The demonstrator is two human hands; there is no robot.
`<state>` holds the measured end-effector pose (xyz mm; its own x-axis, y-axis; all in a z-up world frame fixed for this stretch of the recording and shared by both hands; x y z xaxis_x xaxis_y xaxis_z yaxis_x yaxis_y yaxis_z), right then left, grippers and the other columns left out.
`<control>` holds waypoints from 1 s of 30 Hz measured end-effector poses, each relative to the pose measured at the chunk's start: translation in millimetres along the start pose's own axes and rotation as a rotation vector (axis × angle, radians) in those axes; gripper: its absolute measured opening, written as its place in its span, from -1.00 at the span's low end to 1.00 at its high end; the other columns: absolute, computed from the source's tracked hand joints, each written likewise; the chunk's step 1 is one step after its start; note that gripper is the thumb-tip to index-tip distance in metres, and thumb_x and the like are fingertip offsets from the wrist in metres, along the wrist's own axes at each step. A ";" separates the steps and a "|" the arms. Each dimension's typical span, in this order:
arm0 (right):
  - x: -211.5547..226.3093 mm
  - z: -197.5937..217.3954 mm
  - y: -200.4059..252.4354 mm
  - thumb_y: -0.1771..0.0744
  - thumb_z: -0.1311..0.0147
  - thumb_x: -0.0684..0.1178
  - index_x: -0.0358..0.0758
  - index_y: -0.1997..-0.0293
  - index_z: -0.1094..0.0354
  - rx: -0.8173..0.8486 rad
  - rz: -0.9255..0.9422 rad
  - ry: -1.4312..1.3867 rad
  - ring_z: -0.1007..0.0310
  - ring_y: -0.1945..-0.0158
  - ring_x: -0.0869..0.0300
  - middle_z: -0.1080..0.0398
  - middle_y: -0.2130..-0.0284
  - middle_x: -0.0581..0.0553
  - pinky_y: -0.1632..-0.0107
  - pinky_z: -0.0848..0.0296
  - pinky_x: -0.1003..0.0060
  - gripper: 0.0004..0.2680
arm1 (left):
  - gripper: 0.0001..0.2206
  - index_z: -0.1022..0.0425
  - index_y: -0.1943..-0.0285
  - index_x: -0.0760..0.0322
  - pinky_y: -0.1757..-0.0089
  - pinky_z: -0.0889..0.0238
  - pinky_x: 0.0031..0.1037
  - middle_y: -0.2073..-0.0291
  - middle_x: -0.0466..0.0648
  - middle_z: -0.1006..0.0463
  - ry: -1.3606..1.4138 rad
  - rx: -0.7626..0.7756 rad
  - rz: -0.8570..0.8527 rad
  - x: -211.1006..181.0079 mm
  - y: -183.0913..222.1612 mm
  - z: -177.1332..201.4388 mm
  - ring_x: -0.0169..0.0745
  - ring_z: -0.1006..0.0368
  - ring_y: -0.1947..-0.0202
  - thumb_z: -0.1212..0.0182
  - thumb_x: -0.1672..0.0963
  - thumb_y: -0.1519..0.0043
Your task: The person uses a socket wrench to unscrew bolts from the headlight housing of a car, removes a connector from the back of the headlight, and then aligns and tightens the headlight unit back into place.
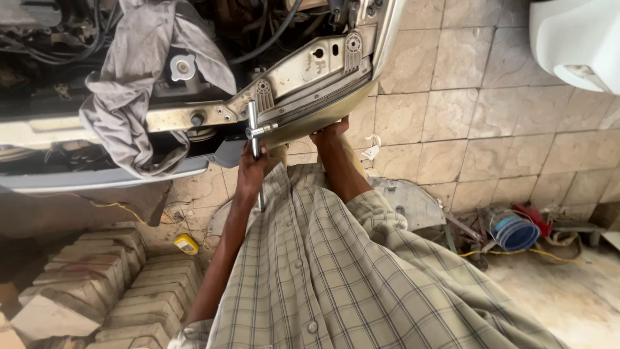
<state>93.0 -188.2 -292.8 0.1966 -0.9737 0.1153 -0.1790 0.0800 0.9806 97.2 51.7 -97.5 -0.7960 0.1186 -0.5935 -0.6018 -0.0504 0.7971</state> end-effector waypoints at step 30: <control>222.3 -4.8 58.2 -0.38 -0.03 0.02 -0.14 0.41 -0.22 -0.205 0.761 0.331 -0.13 0.58 0.20 -0.21 0.62 -0.03 0.48 -0.18 0.22 -0.81 | -0.83 -0.38 -0.01 0.24 0.28 -0.08 -0.45 0.47 -0.20 -0.23 0.158 0.150 -0.238 -11.3 -6.8 -8.8 -0.35 -0.10 0.39 -0.08 0.11 -0.32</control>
<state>130.9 -398.9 -209.3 0.3706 -0.5293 0.7632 -0.2045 0.7550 0.6230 109.8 42.0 -97.3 -0.6412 -0.0464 -0.7660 -0.7655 0.1081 0.6342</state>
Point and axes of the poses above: each hand's wrist, its own y-axis away from the middle knuckle, its own z-axis out of the back of the hand, x = y × z, the point moved 8 cm from there along -y, towards the middle knuckle
